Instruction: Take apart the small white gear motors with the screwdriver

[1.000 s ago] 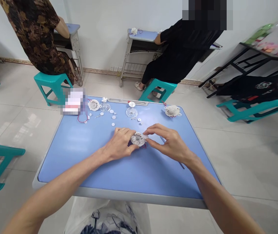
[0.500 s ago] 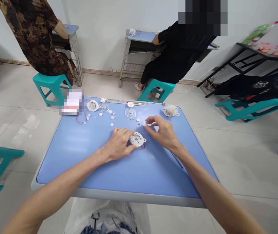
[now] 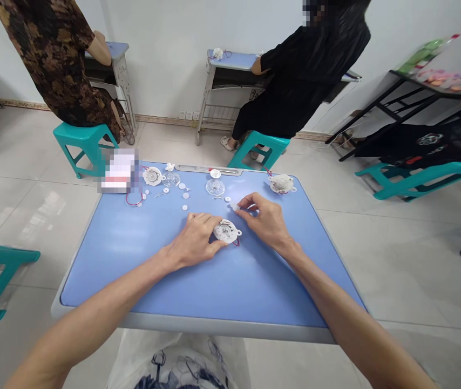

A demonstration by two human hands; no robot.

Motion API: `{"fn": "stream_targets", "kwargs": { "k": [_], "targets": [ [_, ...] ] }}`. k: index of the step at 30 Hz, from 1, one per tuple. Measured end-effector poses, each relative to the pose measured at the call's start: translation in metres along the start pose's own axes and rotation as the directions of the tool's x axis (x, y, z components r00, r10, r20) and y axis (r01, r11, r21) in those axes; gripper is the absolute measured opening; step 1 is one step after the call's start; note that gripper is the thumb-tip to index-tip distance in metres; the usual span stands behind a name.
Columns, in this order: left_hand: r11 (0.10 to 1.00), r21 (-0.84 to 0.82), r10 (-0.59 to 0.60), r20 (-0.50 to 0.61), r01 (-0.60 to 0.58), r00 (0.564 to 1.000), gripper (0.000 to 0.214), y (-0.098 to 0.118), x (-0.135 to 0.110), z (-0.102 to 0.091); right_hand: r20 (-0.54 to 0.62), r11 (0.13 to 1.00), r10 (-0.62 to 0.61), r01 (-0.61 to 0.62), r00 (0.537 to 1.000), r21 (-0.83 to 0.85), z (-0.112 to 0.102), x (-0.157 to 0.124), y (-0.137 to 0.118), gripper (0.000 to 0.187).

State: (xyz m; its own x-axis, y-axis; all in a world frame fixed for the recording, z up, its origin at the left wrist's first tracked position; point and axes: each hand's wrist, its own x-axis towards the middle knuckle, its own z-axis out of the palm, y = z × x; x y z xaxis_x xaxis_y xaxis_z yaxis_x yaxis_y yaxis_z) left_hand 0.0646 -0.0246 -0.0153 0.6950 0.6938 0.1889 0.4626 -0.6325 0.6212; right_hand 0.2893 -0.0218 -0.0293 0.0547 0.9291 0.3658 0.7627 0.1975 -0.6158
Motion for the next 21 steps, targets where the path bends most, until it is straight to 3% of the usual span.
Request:
{"fn": "stream_targets", "kwargs": {
  "k": [13,21],
  "targets": [
    [1.000,-0.003,0.002,0.000,-0.002,1.000,0.036,-0.001,0.000,0.001,-0.012,1.000,-0.010,0.010,1.000,-0.004,-0.001,-0.001,0.000,0.020],
    [1.000,0.000,0.004,0.005,-0.004,1.000,0.029,0.000,-0.001,0.000,-0.102,0.989,-0.074,0.086,0.992,0.119,-0.026,-0.015,-0.017,0.010]
  ]
}}
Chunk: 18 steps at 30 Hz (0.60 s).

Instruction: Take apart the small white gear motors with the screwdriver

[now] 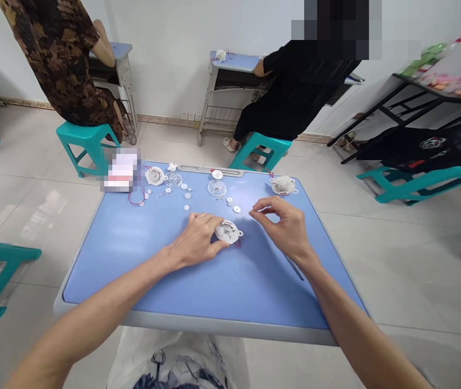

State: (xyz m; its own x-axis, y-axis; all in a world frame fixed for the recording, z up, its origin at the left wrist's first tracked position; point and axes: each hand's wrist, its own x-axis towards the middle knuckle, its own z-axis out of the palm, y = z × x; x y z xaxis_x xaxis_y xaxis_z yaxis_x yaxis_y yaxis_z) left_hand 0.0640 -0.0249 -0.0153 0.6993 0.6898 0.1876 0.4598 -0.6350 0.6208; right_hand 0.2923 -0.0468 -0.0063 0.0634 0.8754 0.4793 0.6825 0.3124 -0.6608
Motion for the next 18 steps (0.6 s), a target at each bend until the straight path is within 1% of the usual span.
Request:
{"fn": "stream_targets", "kwargs": {
  "k": [2,4,7,10,14,18],
  "targets": [
    [1.000,-0.002,-0.004,0.004,0.004,1.000,0.029,0.001,0.000,-0.001,0.036,0.998,-0.018,0.016,0.999,0.059,-0.004,-0.006,-0.008,0.008],
    [1.000,-0.002,-0.007,0.007,0.007,1.000,0.029,0.002,0.000,-0.002,0.089,0.996,-0.058,0.052,0.994,0.071,-0.005,-0.012,-0.013,0.007],
    [1.000,-0.006,-0.011,0.003,0.011,1.000,0.029,0.002,0.000,-0.002,0.144,0.991,-0.132,0.131,0.981,0.019,-0.005,-0.019,-0.016,0.005],
    [1.000,-0.010,-0.010,-0.005,0.010,1.000,0.031,0.002,0.000,-0.002,0.179,0.979,-0.197,0.204,0.964,-0.021,-0.004,-0.021,-0.017,0.008],
    [1.000,-0.009,-0.011,-0.003,0.011,1.000,0.031,0.002,0.000,-0.001,0.205,0.963,-0.245,0.263,0.948,-0.065,-0.002,-0.022,-0.021,0.012],
    [1.000,-0.002,-0.012,-0.003,0.012,1.000,0.030,0.002,0.000,-0.001,0.202,0.956,-0.263,0.283,0.943,-0.075,-0.001,-0.022,-0.024,0.013]
  ]
}}
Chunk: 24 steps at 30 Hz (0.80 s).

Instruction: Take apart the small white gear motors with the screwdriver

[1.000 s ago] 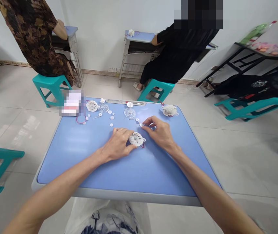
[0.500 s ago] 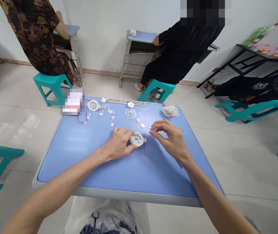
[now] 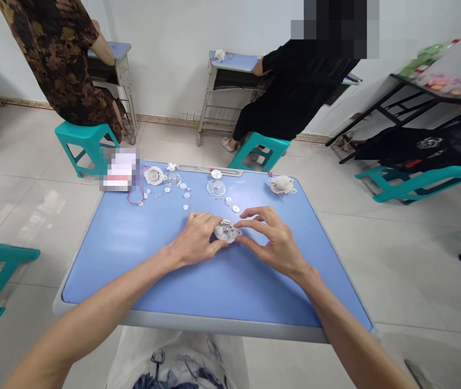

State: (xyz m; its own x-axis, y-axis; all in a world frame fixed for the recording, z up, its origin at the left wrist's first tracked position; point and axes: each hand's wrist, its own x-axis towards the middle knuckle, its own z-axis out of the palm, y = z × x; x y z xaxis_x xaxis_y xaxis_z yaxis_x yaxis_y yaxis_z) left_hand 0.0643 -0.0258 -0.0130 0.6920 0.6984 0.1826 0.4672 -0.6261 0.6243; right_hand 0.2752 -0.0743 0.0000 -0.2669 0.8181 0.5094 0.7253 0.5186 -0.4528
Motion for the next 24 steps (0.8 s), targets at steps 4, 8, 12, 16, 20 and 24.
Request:
{"fn": "stream_targets", "kwargs": {
  "k": [4,8,12,16,20,24],
  "targets": [
    [1.000,0.000,0.000,0.003,0.000,1.000,0.031,0.000,0.000,0.000,-0.099,0.997,0.056,-0.061,0.993,-0.040,0.000,0.006,0.006,0.013],
    [1.000,-0.008,-0.001,0.004,0.001,1.000,0.034,-0.001,0.000,0.000,-0.155,0.988,0.100,-0.116,0.983,-0.101,0.006,0.025,0.024,0.017],
    [1.000,-0.003,0.006,-0.005,-0.006,1.000,0.034,-0.003,0.000,0.002,-0.134,0.977,0.119,-0.140,0.984,-0.160,0.020,0.043,0.045,0.017],
    [1.000,-0.003,0.016,-0.007,-0.016,1.000,0.031,-0.004,0.000,0.004,-0.129,0.963,0.175,-0.197,0.976,-0.185,0.033,0.050,0.055,0.015],
    [1.000,-0.007,0.016,-0.008,-0.016,1.000,0.030,-0.004,0.000,0.004,-0.090,0.957,0.203,-0.216,0.975,-0.191,0.038,0.052,0.055,0.010],
    [1.000,-0.001,0.011,-0.009,-0.011,1.000,0.031,-0.002,0.001,0.004,-0.054,0.951,0.226,-0.233,0.973,-0.203,0.037,0.052,0.053,0.008]
  ]
}}
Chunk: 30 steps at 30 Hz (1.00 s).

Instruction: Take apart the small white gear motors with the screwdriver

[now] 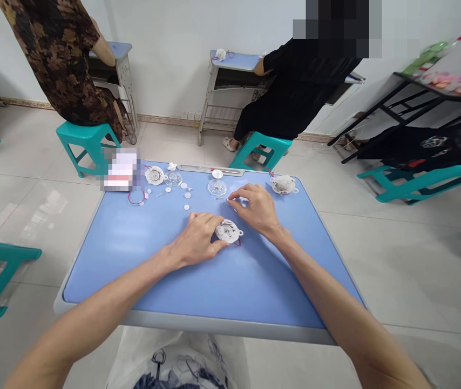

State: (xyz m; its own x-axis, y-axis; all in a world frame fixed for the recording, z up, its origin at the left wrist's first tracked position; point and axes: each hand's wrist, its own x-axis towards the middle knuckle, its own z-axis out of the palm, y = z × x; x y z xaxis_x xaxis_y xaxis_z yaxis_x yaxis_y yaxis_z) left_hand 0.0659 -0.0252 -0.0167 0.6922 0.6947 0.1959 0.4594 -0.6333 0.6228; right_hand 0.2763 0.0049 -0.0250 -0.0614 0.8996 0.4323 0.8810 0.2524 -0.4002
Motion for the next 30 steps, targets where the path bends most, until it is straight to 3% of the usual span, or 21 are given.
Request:
{"fn": "stream_targets", "kwargs": {
  "k": [19,25,30],
  "targets": [
    [1.000,-0.001,-0.007,0.011,0.007,1.000,0.031,0.001,-0.001,-0.002,0.000,0.993,0.024,-0.023,1.000,0.116,-0.006,-0.003,0.005,0.010],
    [1.000,-0.007,-0.010,0.012,0.010,1.000,0.031,0.001,0.000,-0.003,-0.130,0.985,-0.128,0.142,0.983,0.098,-0.041,-0.016,-0.008,0.009],
    [1.000,-0.002,-0.017,0.007,0.017,1.000,0.031,0.003,0.000,-0.003,-0.028,0.940,-0.310,0.311,0.950,0.137,-0.060,-0.044,-0.025,0.013]
  ]
}}
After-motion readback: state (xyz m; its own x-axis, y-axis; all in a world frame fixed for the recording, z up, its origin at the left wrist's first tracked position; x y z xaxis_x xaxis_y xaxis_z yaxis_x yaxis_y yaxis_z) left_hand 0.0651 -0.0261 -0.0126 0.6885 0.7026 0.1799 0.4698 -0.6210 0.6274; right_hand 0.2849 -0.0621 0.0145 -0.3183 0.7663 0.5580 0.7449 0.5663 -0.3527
